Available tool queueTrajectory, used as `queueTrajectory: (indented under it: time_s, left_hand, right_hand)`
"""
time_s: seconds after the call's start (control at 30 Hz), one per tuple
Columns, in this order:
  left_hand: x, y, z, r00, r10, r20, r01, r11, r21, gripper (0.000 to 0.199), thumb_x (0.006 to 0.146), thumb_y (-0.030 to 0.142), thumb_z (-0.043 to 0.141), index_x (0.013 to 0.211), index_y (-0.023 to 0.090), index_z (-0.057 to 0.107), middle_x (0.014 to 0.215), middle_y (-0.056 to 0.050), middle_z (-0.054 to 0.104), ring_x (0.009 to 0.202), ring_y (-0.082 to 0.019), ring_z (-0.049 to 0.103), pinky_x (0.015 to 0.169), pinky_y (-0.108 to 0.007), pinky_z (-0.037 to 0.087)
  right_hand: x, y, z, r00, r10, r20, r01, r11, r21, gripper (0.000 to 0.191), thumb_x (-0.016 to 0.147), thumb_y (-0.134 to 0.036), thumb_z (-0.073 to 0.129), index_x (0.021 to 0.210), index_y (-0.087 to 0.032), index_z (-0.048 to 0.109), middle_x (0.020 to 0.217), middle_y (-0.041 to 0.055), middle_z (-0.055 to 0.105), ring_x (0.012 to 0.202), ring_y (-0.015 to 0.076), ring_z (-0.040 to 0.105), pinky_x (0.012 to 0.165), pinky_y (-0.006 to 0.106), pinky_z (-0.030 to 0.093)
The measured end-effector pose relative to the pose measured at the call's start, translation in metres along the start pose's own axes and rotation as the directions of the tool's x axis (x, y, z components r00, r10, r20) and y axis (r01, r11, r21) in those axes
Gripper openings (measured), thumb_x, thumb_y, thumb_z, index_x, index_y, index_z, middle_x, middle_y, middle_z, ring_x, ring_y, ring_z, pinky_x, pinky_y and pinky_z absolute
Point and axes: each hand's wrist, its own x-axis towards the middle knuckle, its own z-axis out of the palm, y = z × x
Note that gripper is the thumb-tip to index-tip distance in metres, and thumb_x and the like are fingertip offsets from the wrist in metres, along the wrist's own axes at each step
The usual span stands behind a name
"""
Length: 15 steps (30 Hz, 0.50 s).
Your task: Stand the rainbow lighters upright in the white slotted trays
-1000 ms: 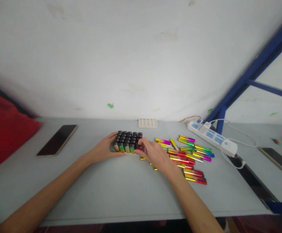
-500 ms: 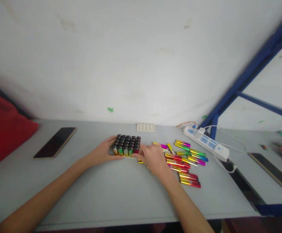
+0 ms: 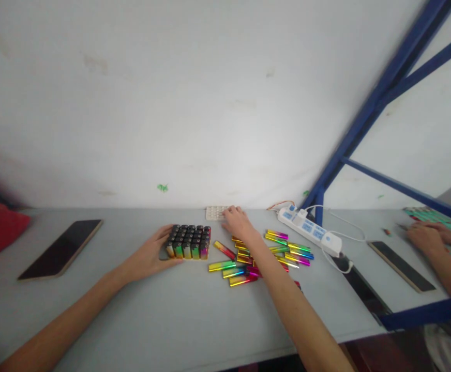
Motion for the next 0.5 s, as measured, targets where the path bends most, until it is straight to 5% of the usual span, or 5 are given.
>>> queueTrajectory:
  time_s: [0.13,0.27,0.5]
  left_hand:
    - [0.007,-0.010,-0.002,0.997,-0.067,-0.041,0.070,0.996,0.051,0.075,0.102,0.073,0.089,0.161,0.026,0.080,0.188,-0.021,0.070,0.184,-0.056,0.059,0.151,-0.076,0.054]
    - [0.024,-0.015,-0.009,0.996,-0.085,-0.035,0.088,0.993,0.076,0.078,0.103,0.075,0.082,0.158,0.020,0.080,0.183,-0.027,0.072,0.180,-0.058,0.062,0.151,-0.079,0.053]
    - [0.082,-0.012,-0.006,1.000,0.002,0.002,-0.002,0.990,0.142,0.070,0.104,0.086,0.077,0.130,0.022,0.087,0.153,-0.021,0.090,0.167,-0.050,0.070,0.146,-0.066,0.060]
  right_hand:
    - [0.004,-0.005,0.010,0.999,0.025,0.037,-0.024,1.000,-0.014,0.032,0.125,-0.012,0.065,0.154,-0.017,0.079,0.162,0.0270,0.076,0.141,0.0365,0.078,0.120,0.047,0.065]
    - [-0.011,0.006,0.016,0.999,-0.013,0.050,0.013,1.000,0.003,0.033,0.124,-0.010,0.070,0.154,-0.019,0.081,0.159,0.0219,0.079,0.140,0.0327,0.078,0.127,0.044,0.062]
    - [-0.038,0.033,-0.007,0.997,0.027,-0.068,-0.023,0.997,0.069,0.037,0.125,-0.007,0.062,0.155,-0.016,0.082,0.150,0.0218,0.081,0.143,0.0326,0.080,0.133,0.050,0.063]
